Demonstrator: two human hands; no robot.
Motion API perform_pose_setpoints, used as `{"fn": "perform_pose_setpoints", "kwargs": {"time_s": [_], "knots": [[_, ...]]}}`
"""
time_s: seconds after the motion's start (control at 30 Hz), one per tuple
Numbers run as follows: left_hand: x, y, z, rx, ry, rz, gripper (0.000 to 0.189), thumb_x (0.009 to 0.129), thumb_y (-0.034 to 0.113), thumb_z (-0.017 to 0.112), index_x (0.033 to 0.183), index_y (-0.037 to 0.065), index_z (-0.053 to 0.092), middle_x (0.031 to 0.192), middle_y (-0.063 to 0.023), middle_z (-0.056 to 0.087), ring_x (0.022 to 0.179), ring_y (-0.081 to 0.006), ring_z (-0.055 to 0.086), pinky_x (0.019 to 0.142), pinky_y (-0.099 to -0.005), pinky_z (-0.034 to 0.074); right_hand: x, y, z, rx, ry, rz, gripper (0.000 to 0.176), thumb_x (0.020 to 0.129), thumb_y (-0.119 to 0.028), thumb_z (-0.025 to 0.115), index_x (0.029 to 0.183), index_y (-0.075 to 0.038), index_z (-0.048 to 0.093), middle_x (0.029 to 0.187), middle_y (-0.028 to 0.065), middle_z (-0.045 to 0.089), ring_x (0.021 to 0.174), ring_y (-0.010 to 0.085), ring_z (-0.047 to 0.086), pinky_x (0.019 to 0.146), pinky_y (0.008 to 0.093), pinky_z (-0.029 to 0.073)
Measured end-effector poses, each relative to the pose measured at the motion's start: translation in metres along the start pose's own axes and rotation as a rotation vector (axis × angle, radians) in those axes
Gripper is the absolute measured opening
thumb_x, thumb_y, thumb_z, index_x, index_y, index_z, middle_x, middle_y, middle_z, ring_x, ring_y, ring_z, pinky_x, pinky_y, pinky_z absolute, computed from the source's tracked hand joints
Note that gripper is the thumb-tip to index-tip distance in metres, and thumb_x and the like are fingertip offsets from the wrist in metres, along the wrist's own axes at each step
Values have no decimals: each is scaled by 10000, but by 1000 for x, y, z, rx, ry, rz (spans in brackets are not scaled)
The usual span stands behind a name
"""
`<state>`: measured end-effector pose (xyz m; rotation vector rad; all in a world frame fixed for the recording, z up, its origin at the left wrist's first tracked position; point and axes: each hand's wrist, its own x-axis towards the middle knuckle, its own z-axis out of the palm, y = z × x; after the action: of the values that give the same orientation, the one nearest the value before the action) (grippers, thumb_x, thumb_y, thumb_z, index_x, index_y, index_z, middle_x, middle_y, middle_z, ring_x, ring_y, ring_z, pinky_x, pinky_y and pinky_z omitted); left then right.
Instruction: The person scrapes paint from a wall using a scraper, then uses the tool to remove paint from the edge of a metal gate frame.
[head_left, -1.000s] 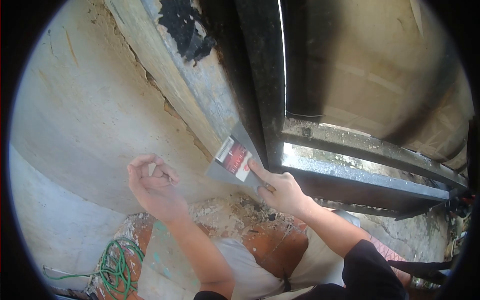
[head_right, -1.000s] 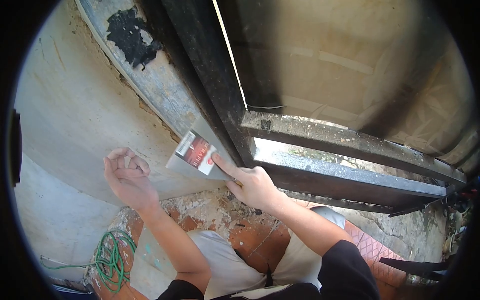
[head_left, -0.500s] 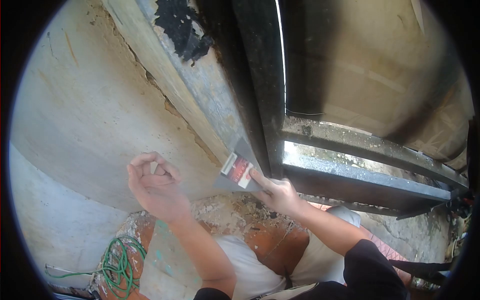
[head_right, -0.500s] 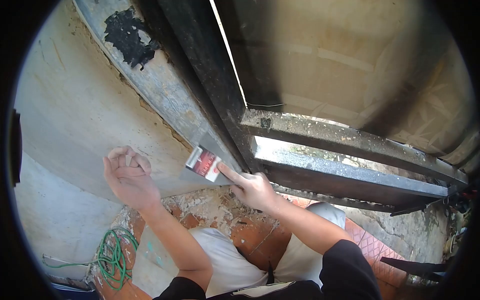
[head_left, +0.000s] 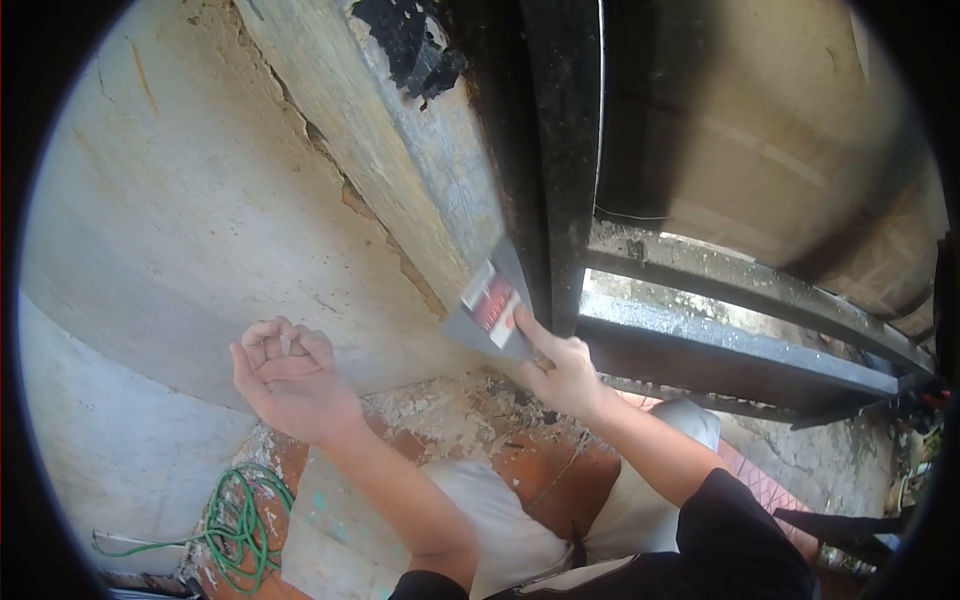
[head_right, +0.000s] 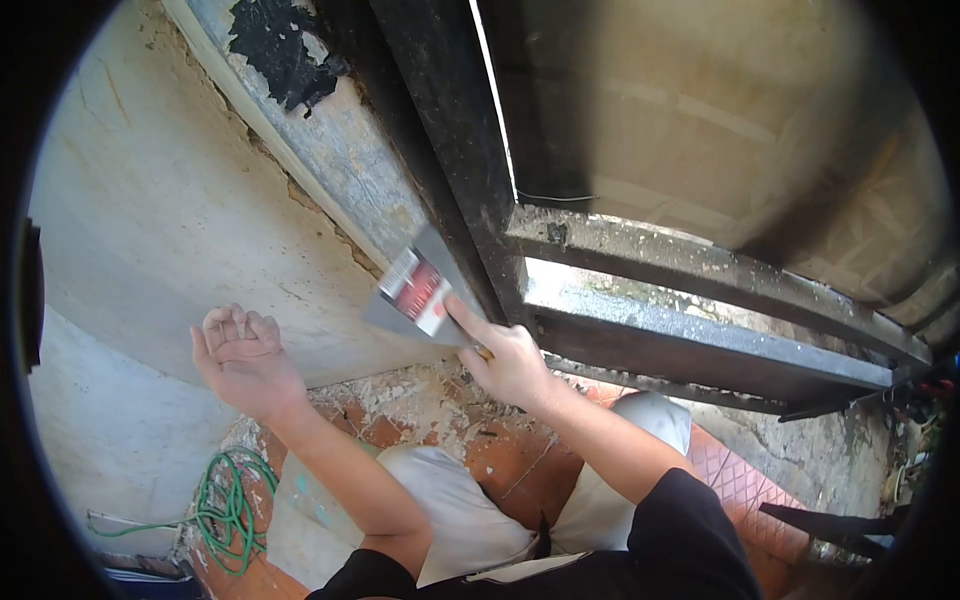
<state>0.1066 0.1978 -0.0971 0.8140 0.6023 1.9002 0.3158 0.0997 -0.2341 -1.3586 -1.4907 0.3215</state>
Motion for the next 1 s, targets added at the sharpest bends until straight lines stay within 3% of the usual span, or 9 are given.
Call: {"fn": "perform_pose_setpoints", "kwargs": {"time_s": [0.1, 0.2, 0.27, 0.47, 0.53, 0.57, 0.7, 0.93, 1.0], "knots": [[4, 0, -2, -23, -6, -30, 379, 994, 403, 449, 886, 57, 561, 833, -53, 511, 597, -154, 443, 525, -278, 326, -35, 35, 24, -22, 133, -194, 692, 735, 74, 692, 1392, -45, 510, 788, 184, 689, 612, 245, 686, 594, 306, 534], [8, -4, 1, -35, 35, -39, 360, 985, 401, 466, 889, 66, 561, 834, -47, 508, 610, -150, 442, 552, -276, 335, -24, 37, 23, 148, 72, -107, 687, 758, 54, 636, 1417, -69, 482, 863, 217, 700, 706, 348, 711, 640, 360, 573], [6, -2, -4, -26, 74, -47, 351, 981, 399, 474, 889, 71, 561, 836, -43, 508, 620, -148, 443, 564, -275, 339, 8, 3, 5, 35, -31, 34, 637, 785, 9, 621, 1404, -57, 487, 798, 230, 674, 687, 346, 702, 619, 362, 569], [8, 0, -7, -58, -58, -50, 339, 974, 397, 481, 886, 79, 559, 842, -30, 510, 667, -150, 449, 626, -282, 357, -32, 42, 23, 69, 43, -194, 689, 750, 65, 634, 1411, -70, 492, 857, 237, 686, 739, 321, 723, 652, 340, 571], [3, 1, 9, -26, 135, -25, 343, 975, 398, 480, 882, 77, 557, 841, -30, 509, 669, -148, 450, 631, -280, 361, -18, 31, 24, 185, 109, -203, 647, 765, 78, 649, 1386, -33, 504, 833, 188, 696, 601, 222, 669, 583, 275, 504], [2, 0, 6, -17, 137, -28, 343, 975, 398, 480, 882, 77, 557, 841, -30, 509, 669, -148, 450, 631, -280, 361, -5, 8, 8, 140, -16, -22, 646, 765, 63, 648, 1387, -30, 502, 787, 176, 686, 589, 207, 661, 591, 278, 510], [3, 0, -1, -35, -12, -70, 348, 976, 399, 477, 881, 74, 558, 842, -29, 513, 647, -144, 444, 611, -273, 359, -26, 23, 16, 216, -18, -98, 712, 752, 73, 608, 1430, -103, 479, 846, 202, 706, 708, 326, 715, 683, 355, 581], [2, -4, 0, -42, -32, -92, 342, 971, 400, 488, 872, 79, 556, 838, -28, 510, 653, -136, 449, 610, -278, 344, -14, 8, -2, 123, -134, 71, 732, 766, 65, 597, 1454, -143, 457, 821, 201, 698, 677, 318, 710, 677, 359, 578], [-1, -2, 3, -26, -26, -80, 338, 970, 400, 488, 873, 83, 555, 840, -27, 511, 662, -136, 454, 622, -278, 347, -20, 18, 1, 192, -79, -53, 681, 750, 61, 630, 1409, -40, 488, 780, 208, 674, 549, 241, 642, 620, 285, 540]]}}
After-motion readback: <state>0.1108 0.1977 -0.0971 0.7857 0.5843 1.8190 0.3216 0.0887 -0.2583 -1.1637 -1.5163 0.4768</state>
